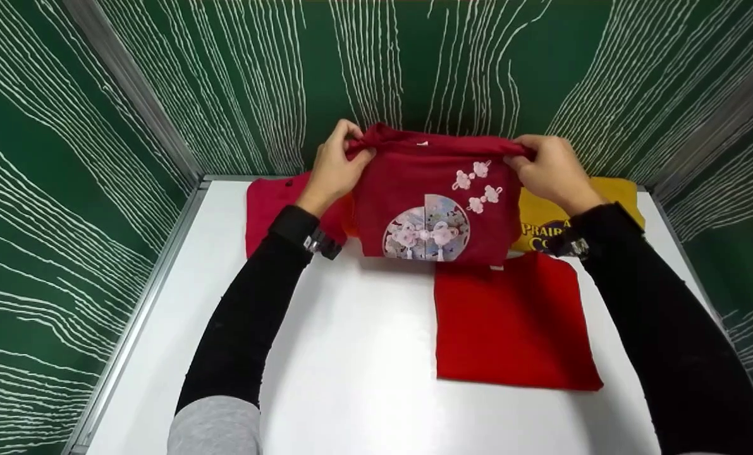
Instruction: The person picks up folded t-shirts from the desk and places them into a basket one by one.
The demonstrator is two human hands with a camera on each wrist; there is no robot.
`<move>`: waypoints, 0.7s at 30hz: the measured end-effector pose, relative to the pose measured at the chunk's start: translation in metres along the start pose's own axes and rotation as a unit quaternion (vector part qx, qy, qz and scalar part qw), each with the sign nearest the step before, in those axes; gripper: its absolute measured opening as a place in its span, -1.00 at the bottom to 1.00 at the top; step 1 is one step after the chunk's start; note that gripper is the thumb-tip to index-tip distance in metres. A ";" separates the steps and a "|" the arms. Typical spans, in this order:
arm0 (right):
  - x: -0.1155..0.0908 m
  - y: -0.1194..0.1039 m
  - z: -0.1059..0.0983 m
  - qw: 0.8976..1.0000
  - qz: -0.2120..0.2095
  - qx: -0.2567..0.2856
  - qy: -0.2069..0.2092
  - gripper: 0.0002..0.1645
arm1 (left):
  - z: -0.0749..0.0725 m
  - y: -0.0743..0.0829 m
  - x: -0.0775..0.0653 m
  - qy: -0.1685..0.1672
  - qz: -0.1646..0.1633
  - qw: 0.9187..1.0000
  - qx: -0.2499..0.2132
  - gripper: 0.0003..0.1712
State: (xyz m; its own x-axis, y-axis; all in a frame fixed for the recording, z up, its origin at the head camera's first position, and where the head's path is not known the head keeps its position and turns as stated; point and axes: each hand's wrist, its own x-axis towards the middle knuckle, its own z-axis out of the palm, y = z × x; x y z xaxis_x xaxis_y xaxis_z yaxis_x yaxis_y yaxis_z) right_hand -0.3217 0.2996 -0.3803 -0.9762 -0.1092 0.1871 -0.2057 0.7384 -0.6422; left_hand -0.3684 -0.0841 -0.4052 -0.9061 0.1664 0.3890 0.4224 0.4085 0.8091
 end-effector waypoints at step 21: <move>0.036 0.033 0.043 0.996 0.040 -0.047 -0.062 -0.60 | 0.028 -0.041 0.022 -0.055 -0.098 0.991 0.067 -0.60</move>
State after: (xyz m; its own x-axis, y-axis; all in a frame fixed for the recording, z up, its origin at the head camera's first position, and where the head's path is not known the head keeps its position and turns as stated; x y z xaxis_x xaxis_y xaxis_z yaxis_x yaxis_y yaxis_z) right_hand -0.3668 0.2917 -0.4270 -0.9913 -0.1249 0.0421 -0.1262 0.8065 -0.5776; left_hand -0.4059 -0.0724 -0.4419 -0.9707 0.1656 0.1740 0.2377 0.5574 0.7955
